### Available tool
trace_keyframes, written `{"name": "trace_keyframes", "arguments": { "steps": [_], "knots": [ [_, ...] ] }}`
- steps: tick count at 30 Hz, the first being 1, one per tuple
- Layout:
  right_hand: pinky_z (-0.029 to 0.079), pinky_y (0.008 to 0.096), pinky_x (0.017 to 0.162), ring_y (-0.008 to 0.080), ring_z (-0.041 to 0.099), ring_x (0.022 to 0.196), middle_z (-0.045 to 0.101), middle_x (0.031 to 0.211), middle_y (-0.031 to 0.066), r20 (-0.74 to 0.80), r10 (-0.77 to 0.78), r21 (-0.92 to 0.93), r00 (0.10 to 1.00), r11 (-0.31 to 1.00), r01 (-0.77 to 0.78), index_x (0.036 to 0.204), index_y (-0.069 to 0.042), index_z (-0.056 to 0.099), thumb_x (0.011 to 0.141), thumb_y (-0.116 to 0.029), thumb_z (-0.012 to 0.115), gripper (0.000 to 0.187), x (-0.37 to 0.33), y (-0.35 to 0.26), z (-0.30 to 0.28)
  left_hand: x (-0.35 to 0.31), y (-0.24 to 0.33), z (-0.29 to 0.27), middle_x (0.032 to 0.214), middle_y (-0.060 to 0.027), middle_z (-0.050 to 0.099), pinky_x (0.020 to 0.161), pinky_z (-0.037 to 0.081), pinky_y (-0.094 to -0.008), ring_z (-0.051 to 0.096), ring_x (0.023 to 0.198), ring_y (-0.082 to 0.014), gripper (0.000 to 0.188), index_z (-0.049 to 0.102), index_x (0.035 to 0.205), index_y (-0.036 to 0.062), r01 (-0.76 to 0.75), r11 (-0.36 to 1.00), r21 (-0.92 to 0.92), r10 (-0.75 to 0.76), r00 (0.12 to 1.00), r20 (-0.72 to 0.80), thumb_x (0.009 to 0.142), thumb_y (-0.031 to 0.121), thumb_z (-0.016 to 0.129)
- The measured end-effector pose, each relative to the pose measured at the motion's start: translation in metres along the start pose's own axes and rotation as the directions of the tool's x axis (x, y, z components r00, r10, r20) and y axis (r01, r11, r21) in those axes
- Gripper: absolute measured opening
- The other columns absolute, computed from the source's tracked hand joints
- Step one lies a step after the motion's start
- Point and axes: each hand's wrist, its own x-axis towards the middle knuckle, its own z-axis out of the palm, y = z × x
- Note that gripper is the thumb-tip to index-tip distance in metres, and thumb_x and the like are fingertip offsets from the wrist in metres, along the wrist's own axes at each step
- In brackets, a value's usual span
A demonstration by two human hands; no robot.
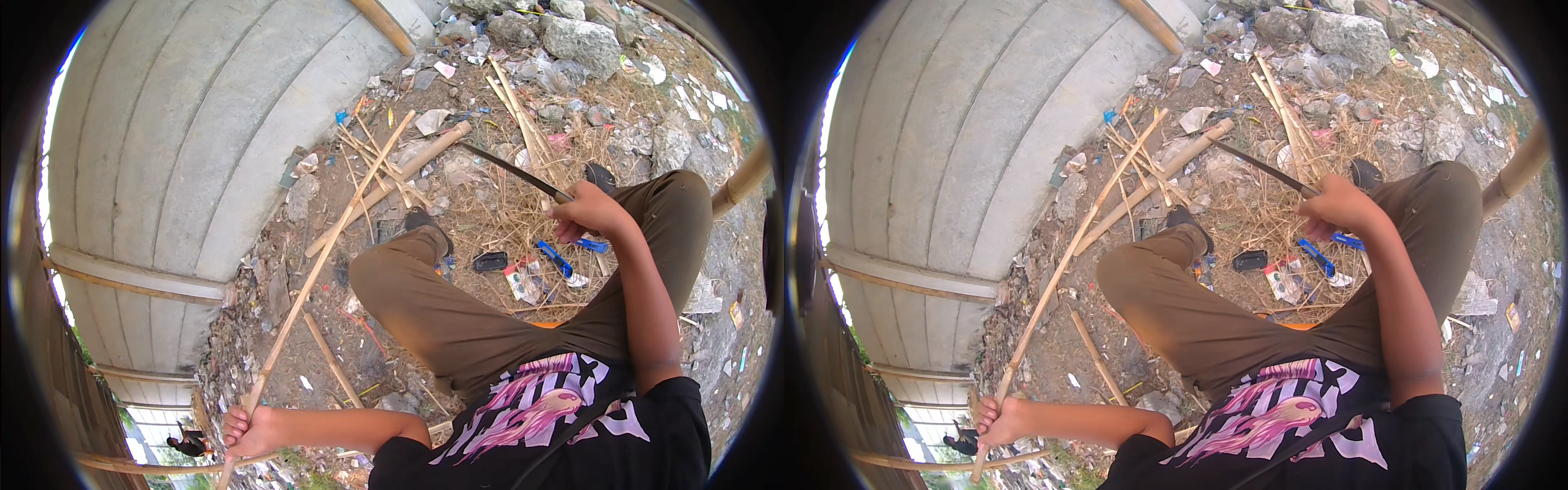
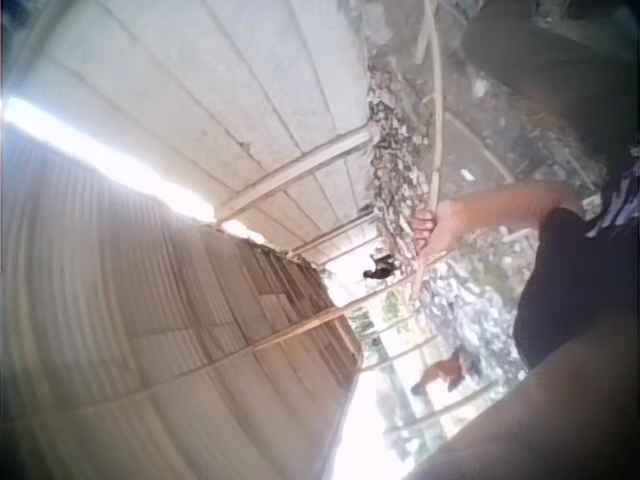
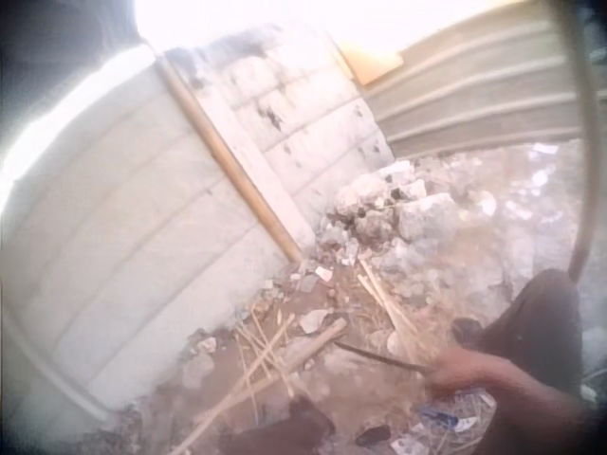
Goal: The person sits on the ground and uses a knife to sharpen a thin wooden stick, holding it with both hands and rotating it to shave off the outer layer. The person then switches to a second stick and continues the same sharpening process.
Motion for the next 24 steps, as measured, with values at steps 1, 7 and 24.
{"name": "trace_keyframes", "arguments": {
  "steps": [1,7,24],
  "knots": [
    [0.061,0.0351,0.056,0.0268,0.073,0.066,0.07,0.081,0.0232,0.004,-0.049,0.19,0.999,0.981,0.047,0.1,0.014,0.058,0.089,-0.02,0.071,0.039,0.003,0.001,0.004,-0.017,-0.01,-0.014,0.061,0.0001,0.028,0.05,0.029,-0.029,0.029,0.054,-0.0149,0.053,0.039,0.071,0.0122,0.036,0.999,-0.034,-0.038,0.997,-0.074,0.104,0.054,0.038],
    [0.061,0.035,0.071,0.0263,0.072,0.088,0.069,0.099,0.0186,-0.176,-0.131,0.746,0.976,0.629,0.219,0.109,0.007,0.061,0.083,-0.033,0.082,0.052,0.036,0.001,0.053,-0.123,-0.047,-0.028,0.064,-0.0022,0.034,0.063,0.038,-0.0351,0.037,0.062,-0.0193,0.056,0.039,0.07,0.012,0.38,0.906,-0.188,-0.411,0.895,-0.173,0.104,0.057,0.033],
    [0.061,0.0462,0.092,0.0413,0.066,0.109,0.058,0.118,0.0328,-0.541,-0.541,0.788,0.644,-0.057,0.613,0.109,0.018,0.044,0.09,0.004,0.055,0.026,0.01,-0.186,-0.072,-0.137,-0.041,-0.007,0.07,-0.0116,0.065,0.047,0.041,-0.0232,0.057,0.052,-0.014,0.056,0.063,0.101,-0.0038,0.403,0.182,0.897,-0.953,-0.152,0.262,0.105,0.048,0.042]
  ]
}}
